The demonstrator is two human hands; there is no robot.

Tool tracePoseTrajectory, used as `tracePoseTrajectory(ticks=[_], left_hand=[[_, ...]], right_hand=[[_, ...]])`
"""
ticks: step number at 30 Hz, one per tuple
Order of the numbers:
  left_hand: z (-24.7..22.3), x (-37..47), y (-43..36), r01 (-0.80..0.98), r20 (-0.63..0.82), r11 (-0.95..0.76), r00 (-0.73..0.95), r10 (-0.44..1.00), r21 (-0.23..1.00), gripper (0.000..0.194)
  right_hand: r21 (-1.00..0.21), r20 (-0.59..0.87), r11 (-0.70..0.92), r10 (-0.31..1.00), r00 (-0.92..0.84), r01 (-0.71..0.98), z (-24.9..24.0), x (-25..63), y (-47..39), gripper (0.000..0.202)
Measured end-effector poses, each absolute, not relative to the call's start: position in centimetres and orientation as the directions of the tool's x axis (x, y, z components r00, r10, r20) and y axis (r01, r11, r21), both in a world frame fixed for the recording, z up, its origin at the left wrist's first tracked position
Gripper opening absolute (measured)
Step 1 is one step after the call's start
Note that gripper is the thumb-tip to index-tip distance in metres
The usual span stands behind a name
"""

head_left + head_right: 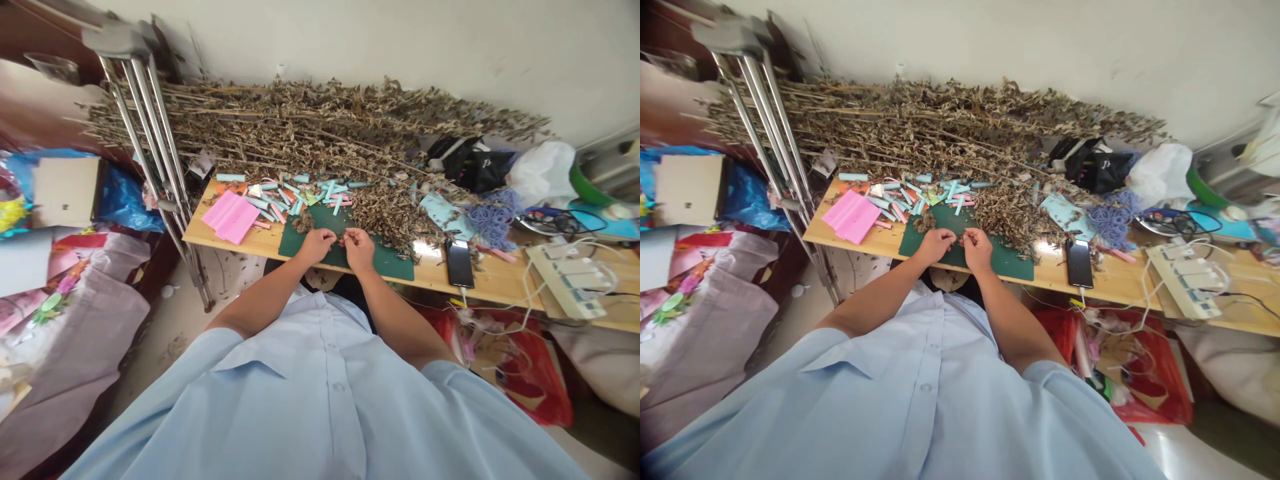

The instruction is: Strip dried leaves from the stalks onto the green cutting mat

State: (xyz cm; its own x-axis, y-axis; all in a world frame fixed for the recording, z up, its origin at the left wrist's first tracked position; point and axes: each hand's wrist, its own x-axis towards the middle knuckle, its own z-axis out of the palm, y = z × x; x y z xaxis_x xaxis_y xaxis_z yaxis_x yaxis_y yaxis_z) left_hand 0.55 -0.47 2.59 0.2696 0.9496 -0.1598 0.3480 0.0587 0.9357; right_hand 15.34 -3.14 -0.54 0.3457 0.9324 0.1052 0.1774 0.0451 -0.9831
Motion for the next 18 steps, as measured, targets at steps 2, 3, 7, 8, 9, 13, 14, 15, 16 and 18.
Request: tracePoseTrajectory(ticks=[2, 3, 7, 8, 9, 13, 14, 15, 16, 18], left_hand=[[2.61, 0.49, -0.44, 0.350, -0.163, 0.064, 0.261, 0.952, 0.935, 0.016], [2.60, 0.47, -0.42, 0.352, -0.162, 0.064, 0.257, 0.953, 0.934, 0.017], [2.46, 0.40, -0.33, 0.353, -0.151, 0.054, 0.252, 0.956, 0.934, 0.020], [2.44, 0.39, -0.32, 0.352, -0.149, 0.053, 0.250, 0.957, 0.934, 0.021], [2.45, 0.38, -0.32, 0.351, -0.148, 0.054, 0.248, 0.957, 0.935, 0.021], [2.61, 0.37, -0.38, 0.343, -0.151, 0.062, 0.238, 0.959, 0.937, 0.022], [2.64, 0.37, -0.39, 0.341, -0.149, 0.061, 0.237, 0.960, 0.938, 0.022], [2.64, 0.37, -0.39, 0.340, -0.146, 0.059, 0.236, 0.961, 0.939, 0.022], [2.62, 0.37, -0.39, 0.338, -0.143, 0.056, 0.237, 0.961, 0.939, 0.022], [2.55, 0.38, -0.39, 0.333, -0.139, 0.053, 0.240, 0.961, 0.942, 0.022]], right_hand=[[-0.981, 0.110, 0.047, 0.934, 0.339, 0.190, -0.56, 15.31, -3.12, 0.022], [-0.979, 0.117, 0.052, 0.935, 0.334, 0.197, -0.58, 15.31, -3.14, 0.021], [-0.966, 0.191, 0.120, 0.930, 0.315, 0.231, -0.67, 15.45, -3.31, 0.020], [-0.959, 0.214, 0.139, 0.927, 0.308, 0.249, -0.67, 15.50, -3.37, 0.020], [-0.951, 0.230, 0.150, 0.926, 0.298, 0.269, -0.65, 15.56, -3.43, 0.020], [-0.943, 0.227, 0.151, 0.943, 0.242, 0.296, -0.56, 15.54, -3.63, 0.025], [-0.946, 0.219, 0.148, 0.948, 0.233, 0.288, -0.58, 15.47, -3.64, 0.028], [-0.950, 0.212, 0.146, 0.951, 0.227, 0.276, -0.62, 15.38, -3.64, 0.030], [-0.954, 0.207, 0.145, 0.952, 0.224, 0.264, -0.69, 15.30, -3.63, 0.031], [-0.959, 0.198, 0.144, 0.957, 0.213, 0.244, -0.86, 15.17, -3.58, 0.034]])
